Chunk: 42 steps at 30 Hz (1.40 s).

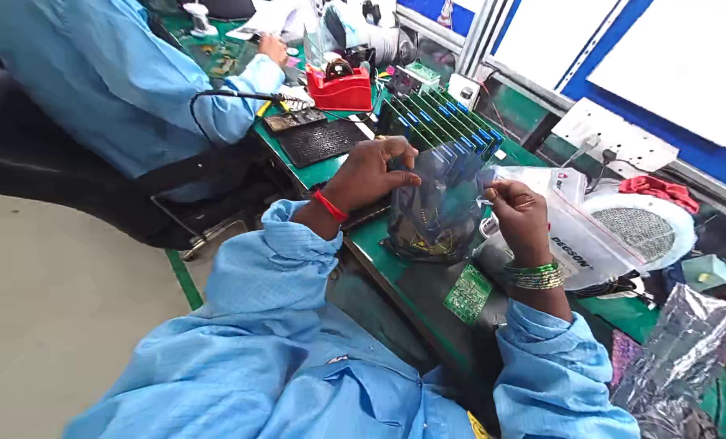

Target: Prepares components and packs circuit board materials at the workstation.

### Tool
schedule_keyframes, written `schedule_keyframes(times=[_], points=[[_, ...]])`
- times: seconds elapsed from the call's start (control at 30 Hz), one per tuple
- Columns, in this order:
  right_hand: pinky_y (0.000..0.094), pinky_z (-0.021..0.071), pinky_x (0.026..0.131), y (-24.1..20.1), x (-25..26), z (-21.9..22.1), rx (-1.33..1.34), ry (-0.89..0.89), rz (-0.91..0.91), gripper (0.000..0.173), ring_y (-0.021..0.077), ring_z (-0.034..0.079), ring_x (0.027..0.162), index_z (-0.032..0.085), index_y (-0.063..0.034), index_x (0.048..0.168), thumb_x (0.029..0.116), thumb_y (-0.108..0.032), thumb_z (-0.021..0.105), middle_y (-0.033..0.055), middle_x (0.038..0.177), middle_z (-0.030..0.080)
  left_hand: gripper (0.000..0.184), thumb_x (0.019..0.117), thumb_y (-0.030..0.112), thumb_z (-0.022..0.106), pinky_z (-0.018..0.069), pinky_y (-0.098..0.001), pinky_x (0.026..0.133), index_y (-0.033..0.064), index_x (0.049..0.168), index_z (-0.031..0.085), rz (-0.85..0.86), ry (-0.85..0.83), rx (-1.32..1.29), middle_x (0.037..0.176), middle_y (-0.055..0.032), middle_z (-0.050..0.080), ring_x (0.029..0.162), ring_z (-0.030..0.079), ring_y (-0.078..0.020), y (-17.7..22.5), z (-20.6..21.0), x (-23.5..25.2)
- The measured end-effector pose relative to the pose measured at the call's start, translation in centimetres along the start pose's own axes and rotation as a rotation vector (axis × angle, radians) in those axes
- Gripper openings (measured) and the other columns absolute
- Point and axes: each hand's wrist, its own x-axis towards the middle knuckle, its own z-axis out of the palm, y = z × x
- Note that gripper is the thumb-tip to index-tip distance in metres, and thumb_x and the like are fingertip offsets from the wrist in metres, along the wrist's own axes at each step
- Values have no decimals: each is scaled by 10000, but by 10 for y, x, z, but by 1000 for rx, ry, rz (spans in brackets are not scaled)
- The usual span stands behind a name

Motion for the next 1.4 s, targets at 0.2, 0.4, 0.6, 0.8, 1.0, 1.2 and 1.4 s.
schedule_keyframes(times=[0.2, 0.4, 0.6, 0.8, 1.0, 1.2, 1.4], points=[[296, 560, 782, 9, -14, -1, -54, 191, 83, 218, 48, 635, 792, 614, 25, 1044, 1056, -147, 480, 24, 882, 633, 190, 892, 143, 753, 532, -393, 741, -30, 874, 678, 3, 217, 137, 850, -132, 685, 772, 649, -186, 6, 0, -13], [247, 557, 760, 6, -45, 9, 63, 157, 131, 193, 2, 615, 754, 579, -8, 1044, 1077, -141, 443, -44, 850, 599, 191, 911, 140, 737, 521, -299, 774, -41, 901, 678, 20, 316, 125, 875, -121, 687, 800, 638, -123, 6, -4, -33], [281, 589, 824, 3, -56, 12, 213, 144, 57, 124, 11, 662, 857, 552, -67, 1128, 1053, -144, 491, -87, 951, 647, 140, 900, 75, 732, 531, -249, 777, -48, 916, 667, 81, 390, -1, 907, -107, 679, 823, 635, -87, 1, 5, -43], [195, 575, 782, 1, -54, 30, 253, 69, -45, 251, -42, 651, 820, 547, -30, 1221, 991, -117, 599, -164, 919, 663, 384, 883, -6, 732, 548, -275, 702, -121, 1228, 609, 62, 526, -197, 840, -107, 651, 730, 613, -120, 11, 20, -47], [175, 550, 850, 5, -52, 39, 254, 129, -109, 92, -68, 637, 883, 589, -61, 1053, 1037, -90, 504, -151, 943, 659, 395, 900, 67, 738, 539, -346, 949, -108, 1235, 625, -97, 318, -379, 1104, -194, 693, 1029, 666, -185, 4, 25, -60], [180, 575, 868, 1, -55, 49, 303, 99, -170, 268, -57, 661, 920, 496, -51, 1178, 953, -70, 640, -163, 998, 666, 229, 982, 36, 607, 521, -236, 921, -142, 1119, 649, -155, 394, -545, 1052, -146, 703, 980, 645, -49, -3, 52, -75], [182, 547, 886, 6, -56, 51, 201, 155, -251, 173, -45, 645, 932, 681, 38, 1054, 1007, -82, 566, -72, 993, 694, 193, 1008, 54, 565, 530, -227, 864, -109, 1033, 665, -149, 604, -487, 957, -90, 689, 900, 634, -25, -6, 67, -76]])
